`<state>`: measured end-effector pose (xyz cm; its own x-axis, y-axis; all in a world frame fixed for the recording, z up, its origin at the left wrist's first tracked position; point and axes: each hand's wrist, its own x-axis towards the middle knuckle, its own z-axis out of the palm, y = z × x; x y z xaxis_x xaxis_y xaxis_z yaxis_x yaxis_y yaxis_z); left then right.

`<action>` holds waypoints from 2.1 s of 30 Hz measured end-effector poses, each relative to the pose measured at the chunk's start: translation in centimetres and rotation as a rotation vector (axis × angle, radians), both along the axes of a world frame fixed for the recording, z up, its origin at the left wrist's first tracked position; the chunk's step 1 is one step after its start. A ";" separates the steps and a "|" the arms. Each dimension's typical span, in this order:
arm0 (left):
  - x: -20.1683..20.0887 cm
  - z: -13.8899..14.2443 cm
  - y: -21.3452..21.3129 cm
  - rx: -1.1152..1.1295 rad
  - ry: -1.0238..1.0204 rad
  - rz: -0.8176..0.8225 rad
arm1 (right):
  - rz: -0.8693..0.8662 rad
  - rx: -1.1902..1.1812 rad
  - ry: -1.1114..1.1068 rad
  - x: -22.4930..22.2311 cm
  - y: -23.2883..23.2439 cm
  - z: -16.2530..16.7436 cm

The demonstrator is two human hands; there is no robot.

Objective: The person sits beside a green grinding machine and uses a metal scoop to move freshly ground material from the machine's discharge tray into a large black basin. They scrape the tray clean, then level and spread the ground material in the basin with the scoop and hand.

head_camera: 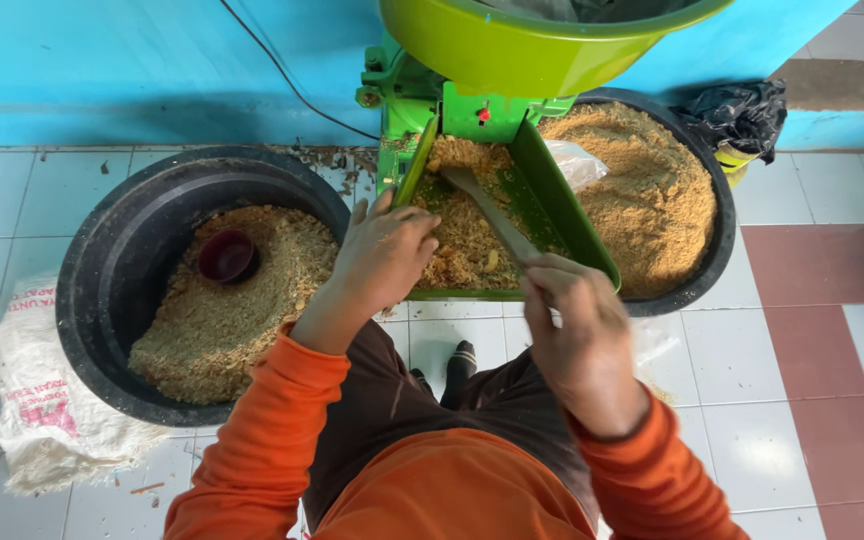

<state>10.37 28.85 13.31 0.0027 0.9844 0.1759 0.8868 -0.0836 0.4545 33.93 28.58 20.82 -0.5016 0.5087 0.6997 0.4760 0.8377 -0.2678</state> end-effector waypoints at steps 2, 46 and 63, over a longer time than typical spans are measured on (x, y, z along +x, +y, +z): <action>-0.3 -0.3 -0.2 0.018 0.000 -0.008 | -0.008 -0.032 0.010 -0.2 -0.2 -0.4; -1.1 -2.0 0.0 0.019 0.034 -0.058 | -0.035 -0.047 0.009 -0.3 0.7 -1.2; -0.8 -0.3 -0.4 -0.067 0.026 -0.061 | -0.064 -0.048 -0.003 0.8 2.8 -0.6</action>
<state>9.53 28.49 13.01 0.0662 0.9918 0.1089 0.8926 -0.1077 0.4378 34.73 31.42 20.25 -0.4687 0.5729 0.6724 0.5289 0.7917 -0.3058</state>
